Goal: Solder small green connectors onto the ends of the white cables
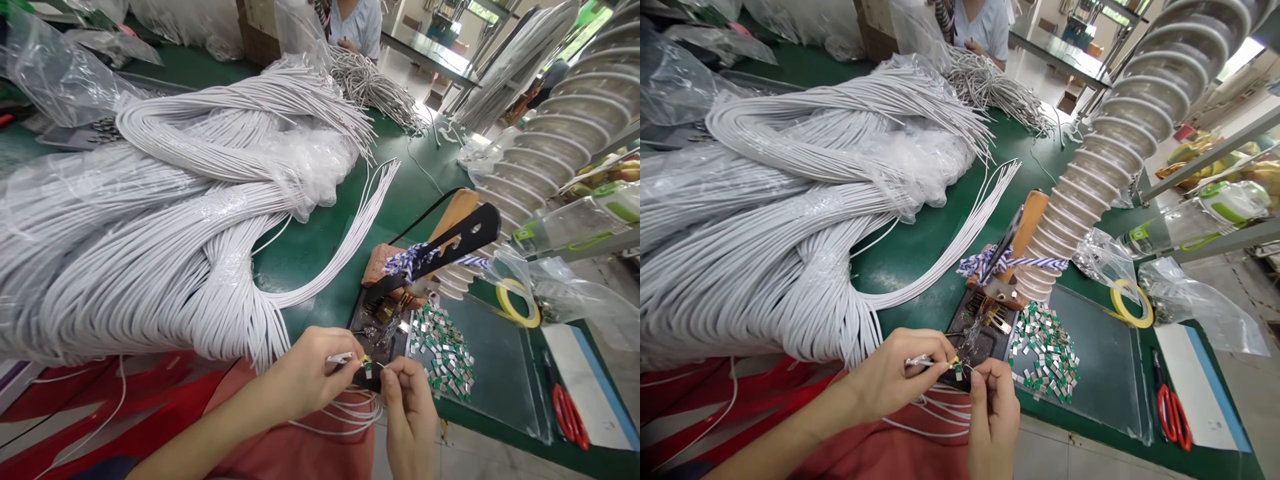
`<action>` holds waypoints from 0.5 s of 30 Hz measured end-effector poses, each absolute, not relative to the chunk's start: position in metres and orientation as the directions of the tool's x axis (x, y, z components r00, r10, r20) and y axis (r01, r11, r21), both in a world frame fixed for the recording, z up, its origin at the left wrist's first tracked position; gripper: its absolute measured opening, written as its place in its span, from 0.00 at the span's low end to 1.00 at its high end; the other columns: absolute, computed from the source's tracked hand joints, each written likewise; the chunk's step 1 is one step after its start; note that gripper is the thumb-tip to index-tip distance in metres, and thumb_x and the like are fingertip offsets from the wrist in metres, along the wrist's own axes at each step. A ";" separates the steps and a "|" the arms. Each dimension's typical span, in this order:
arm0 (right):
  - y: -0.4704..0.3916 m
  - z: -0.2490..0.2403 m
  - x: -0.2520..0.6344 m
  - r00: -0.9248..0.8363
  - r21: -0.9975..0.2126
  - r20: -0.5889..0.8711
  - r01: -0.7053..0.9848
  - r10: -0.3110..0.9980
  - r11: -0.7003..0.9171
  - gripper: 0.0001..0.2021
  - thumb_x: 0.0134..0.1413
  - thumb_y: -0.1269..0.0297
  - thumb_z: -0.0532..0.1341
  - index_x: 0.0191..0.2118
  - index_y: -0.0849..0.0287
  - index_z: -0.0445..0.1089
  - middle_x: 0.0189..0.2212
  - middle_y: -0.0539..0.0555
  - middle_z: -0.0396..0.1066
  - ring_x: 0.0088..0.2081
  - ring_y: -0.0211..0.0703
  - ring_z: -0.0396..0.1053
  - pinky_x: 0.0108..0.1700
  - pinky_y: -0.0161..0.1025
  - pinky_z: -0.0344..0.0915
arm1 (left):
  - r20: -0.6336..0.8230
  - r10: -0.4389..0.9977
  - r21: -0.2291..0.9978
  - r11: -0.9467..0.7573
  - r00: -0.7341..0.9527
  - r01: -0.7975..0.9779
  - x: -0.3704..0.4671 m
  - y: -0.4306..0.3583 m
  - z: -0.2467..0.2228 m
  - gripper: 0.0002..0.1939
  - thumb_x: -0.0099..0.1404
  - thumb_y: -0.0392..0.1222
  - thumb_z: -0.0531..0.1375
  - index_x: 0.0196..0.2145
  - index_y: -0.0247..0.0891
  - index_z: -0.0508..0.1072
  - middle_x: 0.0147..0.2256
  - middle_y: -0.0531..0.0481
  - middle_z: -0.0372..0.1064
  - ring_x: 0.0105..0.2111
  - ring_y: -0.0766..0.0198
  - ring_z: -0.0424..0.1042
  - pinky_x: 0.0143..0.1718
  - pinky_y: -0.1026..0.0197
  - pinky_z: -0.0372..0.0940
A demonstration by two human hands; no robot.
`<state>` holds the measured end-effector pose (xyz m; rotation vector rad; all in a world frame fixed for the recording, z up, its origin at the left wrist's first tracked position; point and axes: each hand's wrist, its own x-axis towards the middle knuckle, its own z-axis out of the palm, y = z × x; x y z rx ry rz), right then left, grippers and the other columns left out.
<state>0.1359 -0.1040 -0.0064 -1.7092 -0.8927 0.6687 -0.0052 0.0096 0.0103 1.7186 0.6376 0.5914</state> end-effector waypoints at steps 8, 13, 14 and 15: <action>-0.093 -0.008 0.136 0.518 -0.972 0.107 0.234 0.849 -0.020 0.06 0.59 0.67 0.61 0.30 0.56 0.68 0.33 0.51 0.68 0.36 0.38 0.68 0.37 0.30 0.66 | 0.076 0.693 0.965 -0.232 0.717 0.121 -0.004 0.010 0.011 0.08 0.62 0.30 0.56 0.26 0.34 0.71 0.31 0.49 0.74 0.30 0.66 0.72 0.31 0.68 0.62; -0.092 -0.010 0.134 0.555 -0.981 0.087 0.191 0.827 -0.025 0.07 0.57 0.66 0.63 0.29 0.58 0.69 0.33 0.53 0.71 0.36 0.40 0.72 0.37 0.32 0.69 | 0.082 0.707 0.950 -0.268 0.703 0.158 0.000 0.012 0.015 0.09 0.62 0.30 0.55 0.24 0.35 0.69 0.30 0.49 0.73 0.27 0.67 0.70 0.25 0.69 0.58; -0.092 -0.010 0.134 0.566 -0.984 0.076 0.175 0.821 -0.030 0.07 0.57 0.65 0.63 0.29 0.58 0.69 0.34 0.54 0.71 0.36 0.40 0.72 0.37 0.32 0.69 | 0.084 0.710 0.948 -0.274 0.699 0.164 0.000 0.013 0.016 0.10 0.62 0.30 0.55 0.24 0.35 0.68 0.30 0.49 0.73 0.27 0.67 0.69 0.24 0.69 0.57; -0.092 -0.010 0.133 0.578 -0.987 0.066 0.160 0.814 -0.034 0.07 0.57 0.65 0.63 0.29 0.58 0.69 0.34 0.55 0.72 0.37 0.41 0.72 0.38 0.33 0.69 | 0.091 0.711 0.945 -0.282 0.697 0.164 0.001 0.014 0.018 0.10 0.62 0.30 0.55 0.24 0.35 0.68 0.30 0.49 0.73 0.27 0.67 0.69 0.24 0.69 0.57</action>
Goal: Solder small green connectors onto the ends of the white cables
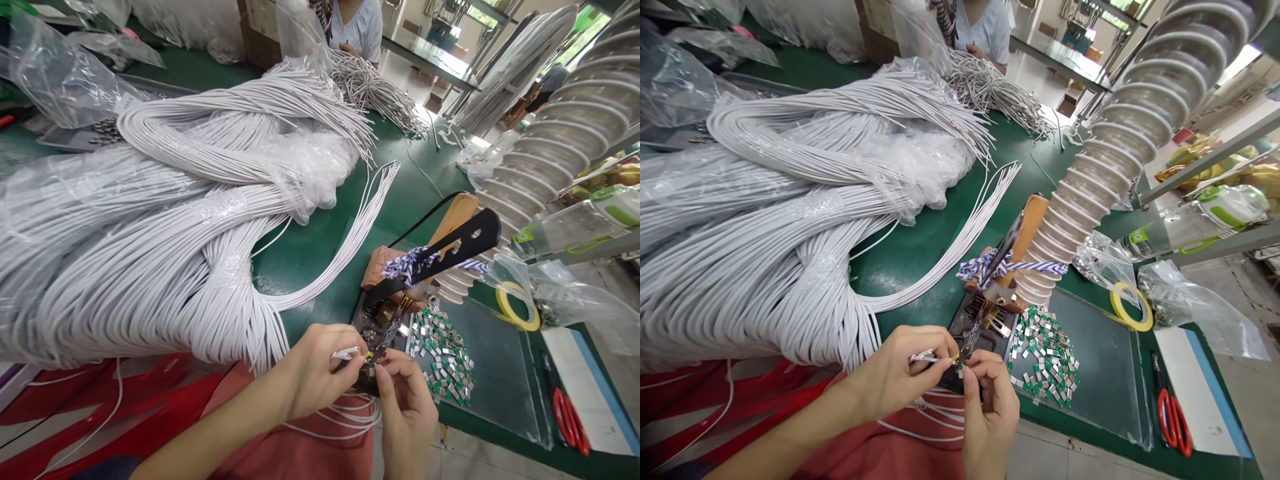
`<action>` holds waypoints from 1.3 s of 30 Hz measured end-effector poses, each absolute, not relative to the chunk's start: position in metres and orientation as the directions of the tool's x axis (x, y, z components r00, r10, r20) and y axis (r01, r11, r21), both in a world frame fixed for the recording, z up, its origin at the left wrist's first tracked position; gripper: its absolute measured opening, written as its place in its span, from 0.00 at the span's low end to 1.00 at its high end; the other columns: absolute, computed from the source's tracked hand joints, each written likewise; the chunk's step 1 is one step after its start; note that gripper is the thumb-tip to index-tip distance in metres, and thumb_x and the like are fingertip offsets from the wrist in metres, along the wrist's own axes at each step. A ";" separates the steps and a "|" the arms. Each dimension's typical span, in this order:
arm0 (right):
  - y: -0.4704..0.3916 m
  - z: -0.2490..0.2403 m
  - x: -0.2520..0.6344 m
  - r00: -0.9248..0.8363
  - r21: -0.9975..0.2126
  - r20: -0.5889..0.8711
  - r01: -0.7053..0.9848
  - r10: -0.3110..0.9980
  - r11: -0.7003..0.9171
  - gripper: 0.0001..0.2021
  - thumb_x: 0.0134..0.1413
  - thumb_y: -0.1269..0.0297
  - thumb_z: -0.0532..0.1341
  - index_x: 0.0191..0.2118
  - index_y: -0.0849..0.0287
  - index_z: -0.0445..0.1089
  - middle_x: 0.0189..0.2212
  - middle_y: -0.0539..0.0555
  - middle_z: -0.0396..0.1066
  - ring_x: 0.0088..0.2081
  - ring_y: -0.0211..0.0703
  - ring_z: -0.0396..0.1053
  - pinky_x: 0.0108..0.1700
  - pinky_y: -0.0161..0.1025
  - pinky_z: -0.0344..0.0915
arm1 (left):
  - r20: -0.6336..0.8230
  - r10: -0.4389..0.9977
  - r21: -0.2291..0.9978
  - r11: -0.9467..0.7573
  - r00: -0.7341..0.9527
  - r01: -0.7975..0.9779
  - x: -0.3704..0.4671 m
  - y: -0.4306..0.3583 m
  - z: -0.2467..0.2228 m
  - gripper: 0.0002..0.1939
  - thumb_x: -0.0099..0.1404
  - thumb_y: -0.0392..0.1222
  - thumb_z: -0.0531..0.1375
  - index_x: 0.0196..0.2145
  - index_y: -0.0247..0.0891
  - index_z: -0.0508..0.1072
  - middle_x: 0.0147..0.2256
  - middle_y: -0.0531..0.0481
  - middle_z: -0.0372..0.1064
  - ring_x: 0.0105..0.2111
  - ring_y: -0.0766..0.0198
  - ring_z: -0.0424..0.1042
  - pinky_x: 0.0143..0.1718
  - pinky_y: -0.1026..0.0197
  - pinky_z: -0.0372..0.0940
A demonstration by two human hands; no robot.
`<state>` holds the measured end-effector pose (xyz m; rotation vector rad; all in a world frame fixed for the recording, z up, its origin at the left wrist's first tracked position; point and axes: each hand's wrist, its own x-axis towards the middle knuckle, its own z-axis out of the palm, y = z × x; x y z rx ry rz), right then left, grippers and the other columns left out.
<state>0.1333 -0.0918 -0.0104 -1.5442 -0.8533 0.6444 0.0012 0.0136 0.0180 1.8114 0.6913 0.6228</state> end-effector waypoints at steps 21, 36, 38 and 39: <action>-0.094 -0.009 0.131 0.635 -0.988 0.064 0.148 0.770 -0.040 0.08 0.59 0.62 0.61 0.30 0.57 0.65 0.29 0.50 0.64 0.28 0.37 0.63 0.27 0.31 0.60 | 0.059 0.725 0.954 -0.244 0.686 0.176 -0.002 0.012 0.014 0.09 0.63 0.32 0.55 0.25 0.35 0.69 0.29 0.49 0.72 0.27 0.66 0.70 0.26 0.68 0.59; -0.093 -0.011 0.142 0.460 -0.926 0.018 0.342 0.888 -0.158 0.08 0.57 0.62 0.61 0.31 0.59 0.73 0.25 0.50 0.68 0.25 0.37 0.64 0.27 0.32 0.62 | 0.075 0.724 0.985 -0.161 0.686 0.062 -0.004 0.003 -0.003 0.10 0.66 0.36 0.56 0.28 0.34 0.73 0.35 0.47 0.72 0.35 0.63 0.72 0.39 0.65 0.64; -0.092 -0.008 0.143 0.450 -0.924 0.041 0.357 0.892 -0.138 0.09 0.58 0.62 0.61 0.29 0.59 0.72 0.25 0.50 0.67 0.25 0.37 0.64 0.28 0.32 0.61 | 0.073 0.704 0.984 -0.168 0.706 0.066 -0.006 0.004 -0.003 0.10 0.67 0.36 0.57 0.29 0.34 0.73 0.37 0.47 0.71 0.36 0.63 0.71 0.40 0.65 0.63; -0.092 -0.008 0.143 0.449 -0.927 0.040 0.351 0.893 -0.135 0.09 0.57 0.62 0.61 0.28 0.59 0.72 0.25 0.50 0.68 0.26 0.38 0.65 0.28 0.32 0.62 | 0.064 0.693 0.982 -0.171 0.718 0.078 -0.007 0.005 -0.002 0.09 0.67 0.36 0.57 0.29 0.34 0.74 0.37 0.48 0.70 0.36 0.64 0.71 0.40 0.66 0.63</action>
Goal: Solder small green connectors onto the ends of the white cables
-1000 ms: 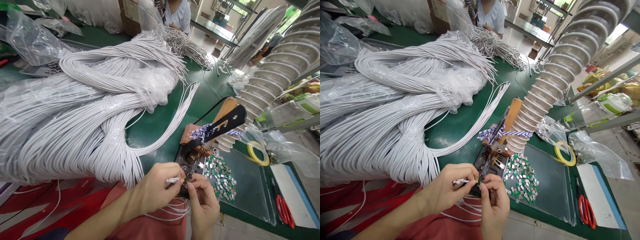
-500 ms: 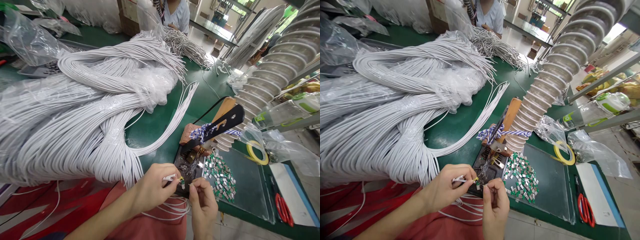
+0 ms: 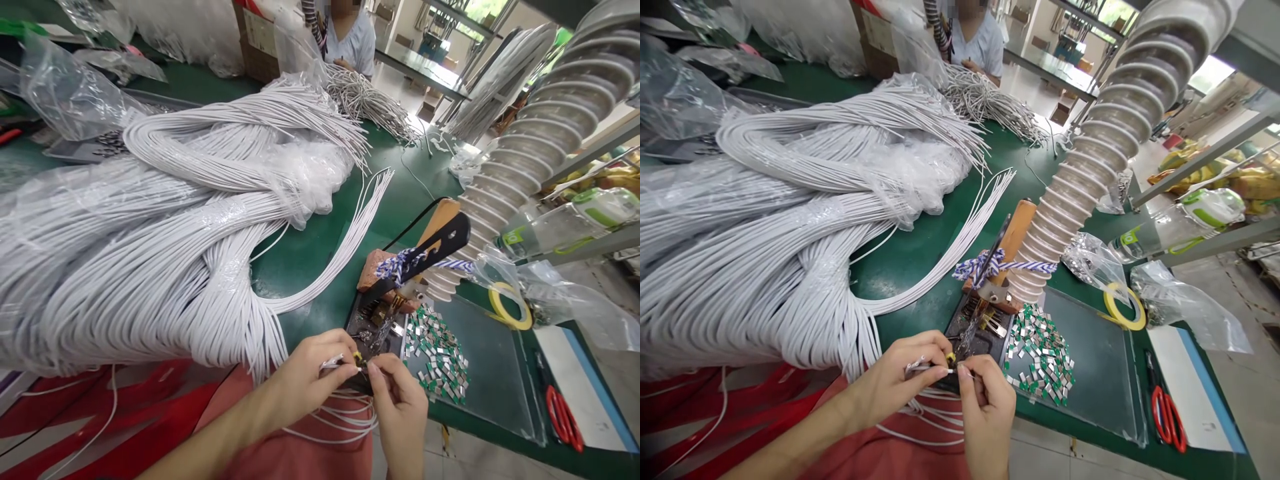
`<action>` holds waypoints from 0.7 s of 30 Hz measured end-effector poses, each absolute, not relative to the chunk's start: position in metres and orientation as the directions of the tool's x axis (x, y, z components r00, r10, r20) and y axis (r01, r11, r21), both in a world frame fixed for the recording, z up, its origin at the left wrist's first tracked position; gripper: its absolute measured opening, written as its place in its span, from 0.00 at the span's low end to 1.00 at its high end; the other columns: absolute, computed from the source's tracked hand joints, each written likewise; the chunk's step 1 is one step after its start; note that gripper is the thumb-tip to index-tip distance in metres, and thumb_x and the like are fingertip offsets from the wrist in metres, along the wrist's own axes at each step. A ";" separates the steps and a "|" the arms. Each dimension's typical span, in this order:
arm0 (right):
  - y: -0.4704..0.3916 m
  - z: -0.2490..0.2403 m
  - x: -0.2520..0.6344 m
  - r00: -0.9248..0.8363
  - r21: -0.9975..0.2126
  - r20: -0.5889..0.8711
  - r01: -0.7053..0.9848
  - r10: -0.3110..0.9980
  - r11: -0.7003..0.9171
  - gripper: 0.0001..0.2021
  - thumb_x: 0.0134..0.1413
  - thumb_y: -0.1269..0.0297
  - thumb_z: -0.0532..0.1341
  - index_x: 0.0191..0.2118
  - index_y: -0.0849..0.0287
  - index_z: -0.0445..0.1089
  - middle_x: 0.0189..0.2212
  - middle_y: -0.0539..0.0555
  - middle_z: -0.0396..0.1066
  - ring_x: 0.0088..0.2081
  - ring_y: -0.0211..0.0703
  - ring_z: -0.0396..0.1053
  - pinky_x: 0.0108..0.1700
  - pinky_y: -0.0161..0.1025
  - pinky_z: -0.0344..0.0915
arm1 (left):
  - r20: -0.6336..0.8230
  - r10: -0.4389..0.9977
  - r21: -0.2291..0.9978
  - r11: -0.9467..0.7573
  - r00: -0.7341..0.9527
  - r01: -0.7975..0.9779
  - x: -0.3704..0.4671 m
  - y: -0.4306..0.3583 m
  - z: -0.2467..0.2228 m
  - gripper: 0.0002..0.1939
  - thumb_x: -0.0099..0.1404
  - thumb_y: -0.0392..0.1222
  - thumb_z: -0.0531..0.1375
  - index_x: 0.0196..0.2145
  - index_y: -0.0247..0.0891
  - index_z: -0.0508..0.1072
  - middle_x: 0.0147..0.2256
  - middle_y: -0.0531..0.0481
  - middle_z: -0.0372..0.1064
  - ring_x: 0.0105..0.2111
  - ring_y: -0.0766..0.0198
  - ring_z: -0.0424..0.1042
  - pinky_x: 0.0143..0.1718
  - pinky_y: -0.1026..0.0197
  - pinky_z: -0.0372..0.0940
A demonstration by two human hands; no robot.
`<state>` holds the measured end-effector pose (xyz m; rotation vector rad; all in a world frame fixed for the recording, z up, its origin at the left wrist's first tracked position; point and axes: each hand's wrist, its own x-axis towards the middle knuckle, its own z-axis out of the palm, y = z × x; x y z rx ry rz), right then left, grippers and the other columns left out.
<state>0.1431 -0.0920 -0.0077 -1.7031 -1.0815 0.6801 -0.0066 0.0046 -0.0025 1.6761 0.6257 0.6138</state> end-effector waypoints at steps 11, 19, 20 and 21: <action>-0.098 -0.022 0.152 0.464 -0.983 -0.086 0.105 0.882 -0.151 0.12 0.53 0.60 0.66 0.43 0.60 0.77 0.32 0.55 0.74 0.27 0.40 0.70 0.30 0.34 0.69 | 0.076 0.666 0.957 -0.258 0.743 0.134 -0.006 0.003 -0.002 0.13 0.69 0.36 0.51 0.28 0.35 0.71 0.38 0.47 0.66 0.35 0.63 0.69 0.40 0.64 0.64; -0.095 -0.015 0.151 0.429 -0.971 -0.032 0.202 0.903 -0.130 0.08 0.52 0.61 0.67 0.37 0.58 0.77 0.31 0.53 0.71 0.24 0.35 0.65 0.24 0.30 0.65 | 0.089 0.701 0.947 -0.279 0.708 0.157 -0.001 0.001 -0.004 0.16 0.69 0.34 0.50 0.23 0.35 0.66 0.33 0.49 0.65 0.31 0.65 0.67 0.35 0.66 0.62; -0.095 -0.015 0.151 0.420 -0.970 -0.037 0.202 0.907 -0.133 0.08 0.51 0.61 0.67 0.37 0.58 0.77 0.30 0.53 0.71 0.23 0.35 0.65 0.24 0.30 0.65 | 0.087 0.703 0.948 -0.276 0.706 0.159 -0.001 0.000 -0.004 0.16 0.69 0.34 0.50 0.23 0.35 0.66 0.32 0.49 0.65 0.31 0.65 0.67 0.35 0.66 0.62; -0.095 -0.015 0.151 0.413 -0.970 -0.044 0.200 0.910 -0.137 0.08 0.51 0.61 0.67 0.37 0.58 0.77 0.30 0.52 0.70 0.23 0.35 0.64 0.23 0.30 0.64 | 0.084 0.704 0.950 -0.271 0.705 0.158 -0.002 0.000 -0.005 0.16 0.69 0.34 0.51 0.23 0.35 0.67 0.32 0.49 0.65 0.31 0.65 0.67 0.35 0.66 0.62</action>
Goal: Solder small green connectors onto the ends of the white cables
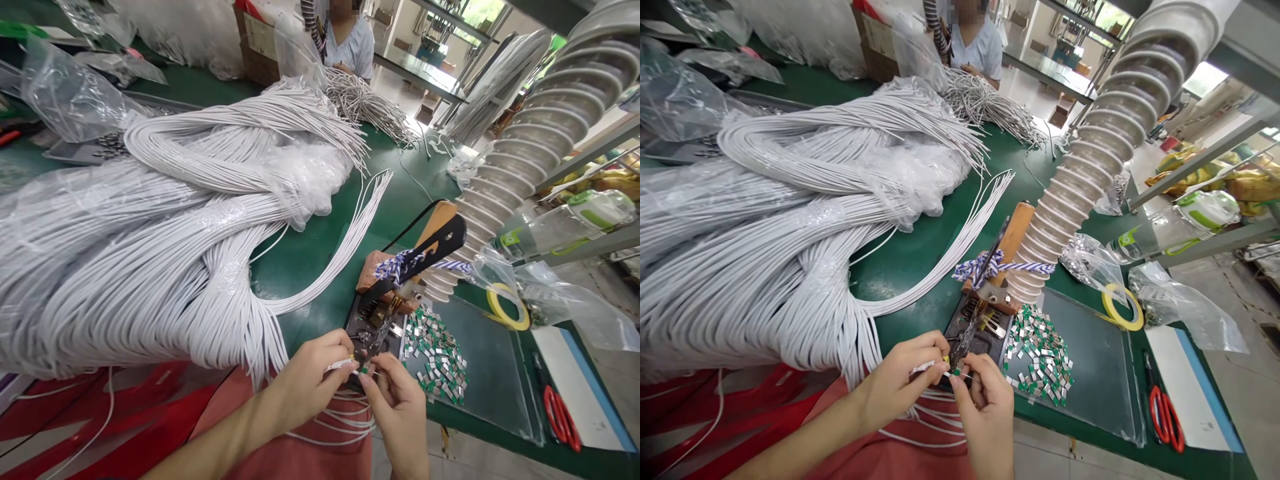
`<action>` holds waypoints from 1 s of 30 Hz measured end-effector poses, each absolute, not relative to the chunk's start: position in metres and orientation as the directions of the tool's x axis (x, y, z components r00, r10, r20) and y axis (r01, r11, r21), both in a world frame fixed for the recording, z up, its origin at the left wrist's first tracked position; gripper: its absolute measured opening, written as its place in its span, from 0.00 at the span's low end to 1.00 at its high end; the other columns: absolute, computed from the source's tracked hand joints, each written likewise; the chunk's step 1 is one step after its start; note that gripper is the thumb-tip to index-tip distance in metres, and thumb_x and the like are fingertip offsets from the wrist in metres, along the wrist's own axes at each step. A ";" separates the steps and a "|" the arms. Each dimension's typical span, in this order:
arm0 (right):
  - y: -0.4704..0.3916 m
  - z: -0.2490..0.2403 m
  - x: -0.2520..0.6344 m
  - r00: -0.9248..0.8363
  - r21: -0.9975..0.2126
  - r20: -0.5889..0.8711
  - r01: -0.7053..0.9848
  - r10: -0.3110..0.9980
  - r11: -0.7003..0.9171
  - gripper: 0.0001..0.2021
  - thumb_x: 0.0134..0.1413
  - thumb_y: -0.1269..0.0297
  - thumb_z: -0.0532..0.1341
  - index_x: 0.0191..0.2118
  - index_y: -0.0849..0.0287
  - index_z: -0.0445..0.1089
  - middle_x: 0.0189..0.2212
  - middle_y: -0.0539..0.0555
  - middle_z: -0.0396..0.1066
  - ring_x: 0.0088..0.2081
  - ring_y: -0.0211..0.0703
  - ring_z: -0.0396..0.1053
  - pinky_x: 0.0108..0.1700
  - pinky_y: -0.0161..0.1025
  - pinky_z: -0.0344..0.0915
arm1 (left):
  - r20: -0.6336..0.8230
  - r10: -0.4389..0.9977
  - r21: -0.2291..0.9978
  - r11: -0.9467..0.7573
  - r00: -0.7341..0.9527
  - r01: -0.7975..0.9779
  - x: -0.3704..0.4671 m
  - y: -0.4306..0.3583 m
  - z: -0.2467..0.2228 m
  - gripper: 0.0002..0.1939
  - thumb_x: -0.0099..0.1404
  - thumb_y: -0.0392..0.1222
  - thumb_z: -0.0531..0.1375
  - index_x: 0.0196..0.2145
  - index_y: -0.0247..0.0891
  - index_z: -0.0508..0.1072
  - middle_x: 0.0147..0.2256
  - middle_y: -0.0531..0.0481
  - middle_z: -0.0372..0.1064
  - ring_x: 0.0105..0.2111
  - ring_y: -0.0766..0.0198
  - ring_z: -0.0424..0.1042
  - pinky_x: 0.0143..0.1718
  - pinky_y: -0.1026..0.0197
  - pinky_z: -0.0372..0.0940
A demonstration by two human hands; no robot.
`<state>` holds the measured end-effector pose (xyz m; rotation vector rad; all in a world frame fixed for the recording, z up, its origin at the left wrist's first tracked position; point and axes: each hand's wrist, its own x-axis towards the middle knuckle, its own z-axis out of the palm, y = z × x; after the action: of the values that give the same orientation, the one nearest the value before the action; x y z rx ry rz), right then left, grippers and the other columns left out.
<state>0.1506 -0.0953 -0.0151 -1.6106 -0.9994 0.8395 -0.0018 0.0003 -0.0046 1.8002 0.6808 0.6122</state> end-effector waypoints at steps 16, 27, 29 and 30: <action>-0.093 -0.004 0.137 0.553 -0.997 0.049 0.071 0.831 0.011 0.07 0.59 0.61 0.61 0.31 0.55 0.64 0.30 0.48 0.59 0.31 0.37 0.59 0.32 0.31 0.60 | 0.157 0.703 0.963 -0.264 0.694 0.049 -0.003 0.000 -0.003 0.09 0.63 0.30 0.55 0.28 0.33 0.73 0.33 0.47 0.73 0.31 0.66 0.72 0.28 0.70 0.62; -0.100 -0.013 0.131 0.568 -0.989 0.098 0.144 0.817 0.018 0.06 0.64 0.60 0.57 0.35 0.54 0.66 0.33 0.49 0.62 0.34 0.38 0.61 0.35 0.31 0.60 | 0.190 0.742 0.953 -0.296 0.643 0.061 0.004 0.004 0.000 0.08 0.62 0.30 0.54 0.26 0.35 0.69 0.32 0.46 0.73 0.31 0.64 0.72 0.33 0.67 0.64; -0.101 -0.013 0.130 0.578 -0.988 0.081 0.153 0.812 -0.011 0.09 0.65 0.59 0.55 0.34 0.54 0.66 0.31 0.49 0.62 0.32 0.38 0.61 0.33 0.31 0.60 | 0.208 0.740 0.950 -0.308 0.640 0.048 0.004 0.005 0.000 0.08 0.62 0.30 0.54 0.26 0.35 0.68 0.31 0.47 0.72 0.30 0.64 0.71 0.32 0.67 0.64; -0.102 -0.013 0.129 0.580 -0.984 0.080 0.178 0.811 -0.030 0.09 0.65 0.59 0.55 0.34 0.55 0.67 0.30 0.49 0.63 0.30 0.37 0.61 0.33 0.31 0.60 | 0.220 0.738 0.948 -0.315 0.638 0.038 0.005 0.005 0.000 0.08 0.61 0.30 0.54 0.26 0.35 0.67 0.30 0.47 0.72 0.29 0.65 0.71 0.31 0.67 0.63</action>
<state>0.1290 -0.1021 -0.0129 -1.5498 -0.8654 0.6254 0.0049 0.0055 0.0000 1.7691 0.6290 0.8015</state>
